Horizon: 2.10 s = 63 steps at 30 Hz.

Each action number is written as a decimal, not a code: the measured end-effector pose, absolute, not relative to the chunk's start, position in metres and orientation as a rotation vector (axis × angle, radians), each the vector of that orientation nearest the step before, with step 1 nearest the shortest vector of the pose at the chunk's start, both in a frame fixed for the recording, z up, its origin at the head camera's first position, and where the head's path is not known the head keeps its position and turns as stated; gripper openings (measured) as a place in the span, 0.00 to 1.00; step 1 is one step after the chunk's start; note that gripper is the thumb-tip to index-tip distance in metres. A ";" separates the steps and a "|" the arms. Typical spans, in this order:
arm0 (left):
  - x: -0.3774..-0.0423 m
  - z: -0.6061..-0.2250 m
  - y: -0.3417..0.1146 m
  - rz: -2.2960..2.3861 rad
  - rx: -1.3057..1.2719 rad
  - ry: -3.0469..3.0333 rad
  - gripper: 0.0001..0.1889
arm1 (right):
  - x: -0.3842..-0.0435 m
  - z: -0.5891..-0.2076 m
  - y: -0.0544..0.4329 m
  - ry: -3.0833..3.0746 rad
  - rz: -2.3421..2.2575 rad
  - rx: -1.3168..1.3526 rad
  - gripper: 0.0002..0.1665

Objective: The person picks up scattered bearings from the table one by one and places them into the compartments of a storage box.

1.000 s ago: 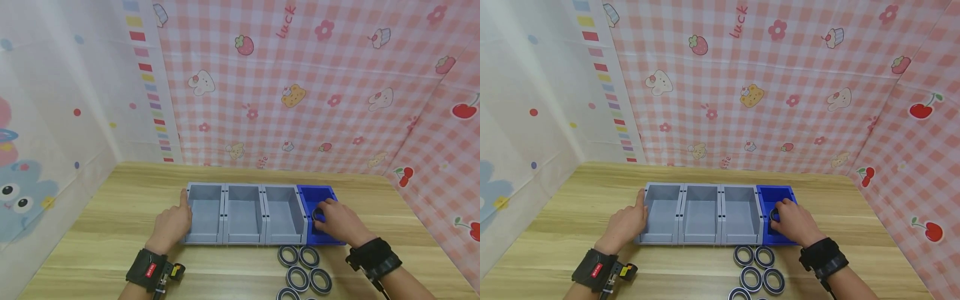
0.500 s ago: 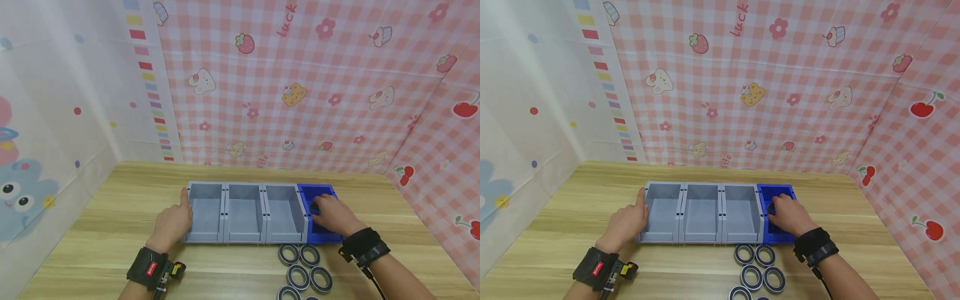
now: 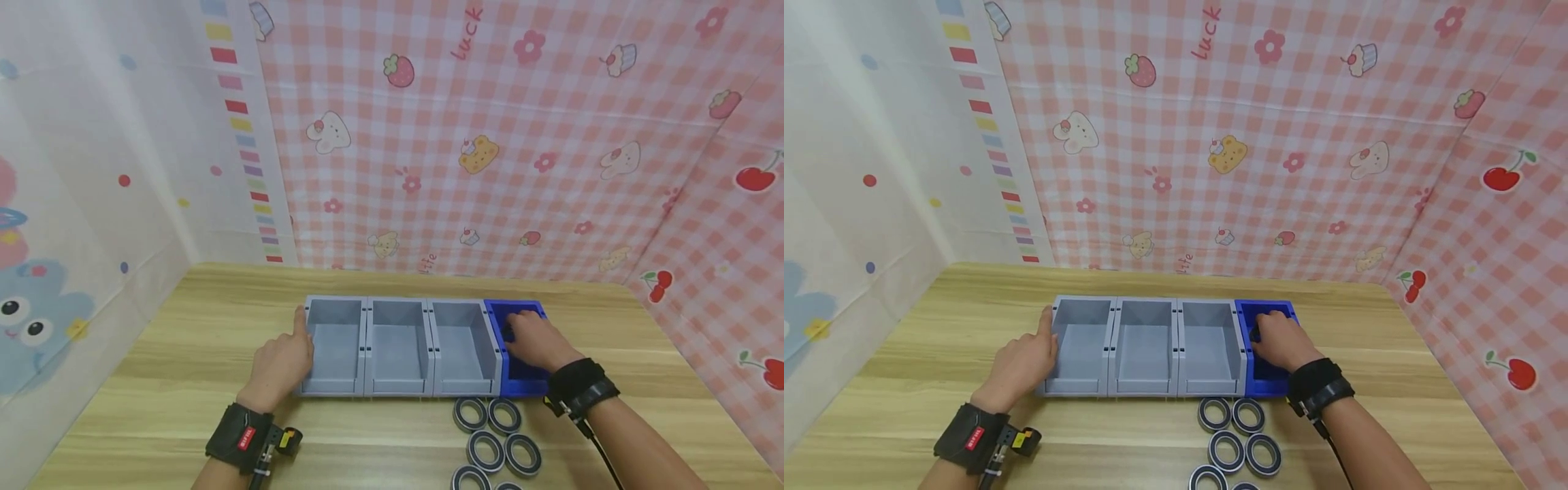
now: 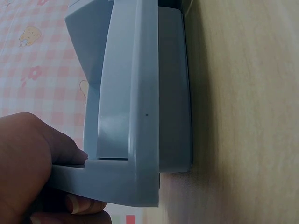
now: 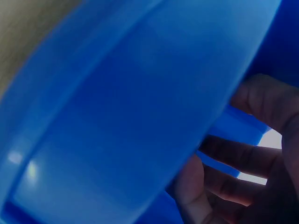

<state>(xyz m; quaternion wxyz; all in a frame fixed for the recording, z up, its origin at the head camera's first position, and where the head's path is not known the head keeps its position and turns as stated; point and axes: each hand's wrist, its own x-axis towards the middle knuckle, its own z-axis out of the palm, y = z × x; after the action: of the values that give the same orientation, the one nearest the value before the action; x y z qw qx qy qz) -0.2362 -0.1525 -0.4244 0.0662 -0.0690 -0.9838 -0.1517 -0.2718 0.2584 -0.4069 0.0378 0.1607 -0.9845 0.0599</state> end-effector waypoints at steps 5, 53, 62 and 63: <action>-0.237 -0.424 -0.153 -0.461 -0.195 -2.969 0.30 | -0.277 -0.409 0.256 -3.047 0.201 0.472 0.12; -0.238 -0.426 -0.153 -0.470 -0.207 -2.985 0.31 | -0.252 -0.408 0.252 -2.941 0.093 0.456 0.16; -0.237 -0.425 -0.153 -0.460 -0.220 -2.961 0.30 | -0.194 -0.398 0.253 -2.831 0.115 0.491 0.24; -0.237 -0.425 -0.153 -0.459 -0.224 -2.963 0.30 | -0.187 -0.398 0.253 -2.826 0.111 0.489 0.24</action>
<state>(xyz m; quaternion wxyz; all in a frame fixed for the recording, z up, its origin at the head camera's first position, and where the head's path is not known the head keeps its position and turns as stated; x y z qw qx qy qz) -0.2367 -0.1528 -0.4249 0.0673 -0.0744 -0.9833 -0.1522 -0.1874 0.2530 -0.3978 0.1351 0.1687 -0.9756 0.0384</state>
